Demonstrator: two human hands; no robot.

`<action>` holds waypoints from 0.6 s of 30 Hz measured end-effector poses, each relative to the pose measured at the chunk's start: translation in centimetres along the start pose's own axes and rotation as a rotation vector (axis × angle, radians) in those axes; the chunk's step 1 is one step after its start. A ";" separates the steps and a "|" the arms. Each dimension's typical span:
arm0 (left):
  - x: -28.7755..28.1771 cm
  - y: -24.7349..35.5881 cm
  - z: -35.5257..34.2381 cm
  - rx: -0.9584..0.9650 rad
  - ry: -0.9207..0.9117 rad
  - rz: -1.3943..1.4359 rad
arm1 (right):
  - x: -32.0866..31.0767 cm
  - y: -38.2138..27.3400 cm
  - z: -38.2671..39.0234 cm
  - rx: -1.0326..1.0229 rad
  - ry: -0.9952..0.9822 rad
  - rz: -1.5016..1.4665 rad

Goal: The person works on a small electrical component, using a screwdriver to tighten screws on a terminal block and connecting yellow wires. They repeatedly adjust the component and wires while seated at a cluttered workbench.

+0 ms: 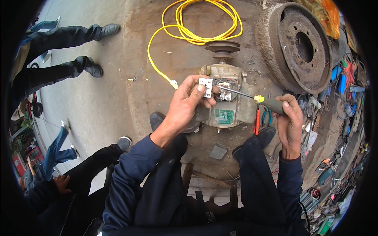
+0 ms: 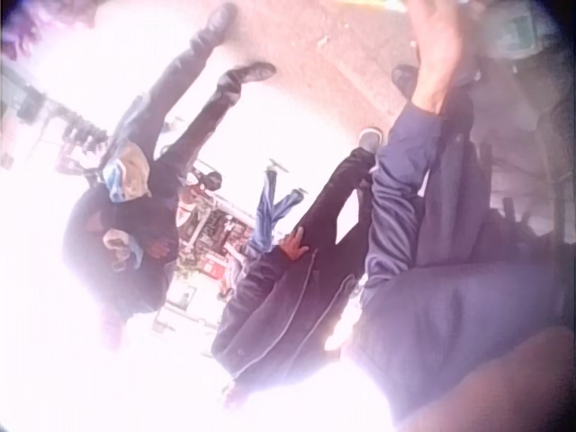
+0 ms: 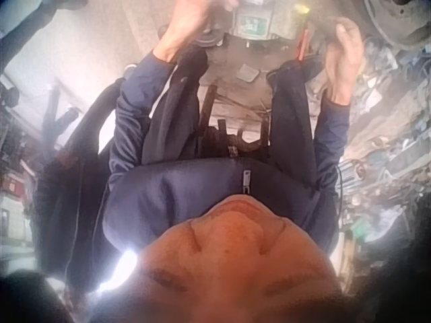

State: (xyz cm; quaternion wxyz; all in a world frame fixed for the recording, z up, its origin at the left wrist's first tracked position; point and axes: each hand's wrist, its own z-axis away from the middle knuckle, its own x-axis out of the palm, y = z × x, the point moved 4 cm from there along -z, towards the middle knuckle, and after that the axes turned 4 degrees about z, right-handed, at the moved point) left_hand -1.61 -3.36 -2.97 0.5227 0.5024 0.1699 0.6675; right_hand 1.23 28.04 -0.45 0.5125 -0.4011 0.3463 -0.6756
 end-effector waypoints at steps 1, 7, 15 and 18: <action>-0.1 0.0 0.0 -0.015 0.007 0.001 | 0.0 -0.1 0.0 -0.003 -0.008 -0.024; -0.1 -0.1 0.0 -0.030 -0.002 -0.019 | 0.2 0.2 -0.1 0.016 -0.010 -0.036; 0.1 0.1 0.0 -0.027 -0.024 -0.085 | 0.1 0.2 -0.3 0.011 0.010 -0.029; 0.1 0.1 0.0 -0.025 -0.032 -0.084 | 0.2 0.2 -0.3 0.010 0.006 -0.035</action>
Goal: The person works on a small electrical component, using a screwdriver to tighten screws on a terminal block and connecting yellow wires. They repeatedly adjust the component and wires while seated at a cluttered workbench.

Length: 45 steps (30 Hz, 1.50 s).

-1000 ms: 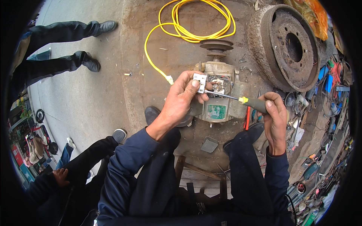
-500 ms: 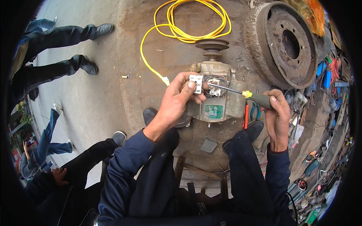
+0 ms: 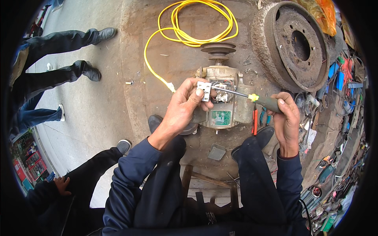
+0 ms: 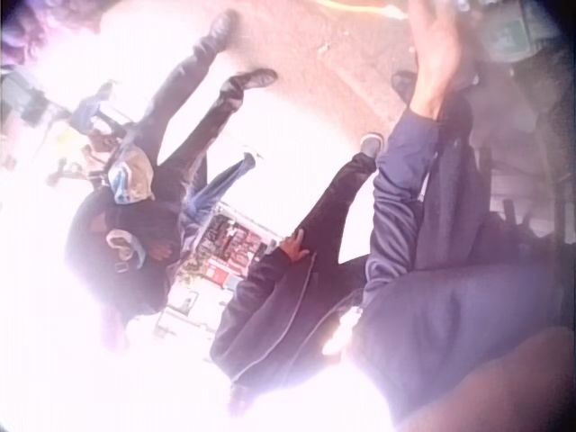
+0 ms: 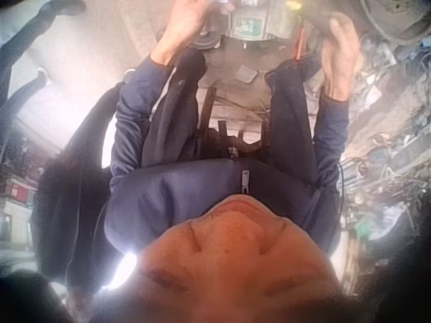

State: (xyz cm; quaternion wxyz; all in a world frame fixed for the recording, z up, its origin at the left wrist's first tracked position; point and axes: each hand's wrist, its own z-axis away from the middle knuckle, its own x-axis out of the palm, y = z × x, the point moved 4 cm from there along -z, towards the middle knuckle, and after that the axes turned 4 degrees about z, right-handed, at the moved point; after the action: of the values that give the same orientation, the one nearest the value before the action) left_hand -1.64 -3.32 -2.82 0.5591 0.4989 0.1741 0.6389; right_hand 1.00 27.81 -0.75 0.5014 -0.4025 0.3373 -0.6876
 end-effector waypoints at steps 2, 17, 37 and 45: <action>0.0 -0.1 0.0 0.003 -0.003 -0.004 | 0.1 0.0 0.0 0.000 0.001 0.001; 0.5 0.1 0.1 0.039 -0.023 -0.103 | 0.5 -0.4 -0.4 0.138 0.067 0.026; 0.1 0.4 0.1 0.020 -0.022 -0.029 | 1.3 -1.1 -0.2 0.007 0.040 0.083; -0.6 1.9 -0.3 -0.009 0.041 0.203 | -7.1 1.1 -1.7 0.045 0.182 -0.200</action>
State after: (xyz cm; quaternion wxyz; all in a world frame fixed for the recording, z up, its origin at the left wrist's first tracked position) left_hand -3.02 -4.32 -1.73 0.4901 0.4983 0.1313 0.7030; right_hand 1.17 34.47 -4.05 0.4066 -0.3589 0.3238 -0.7752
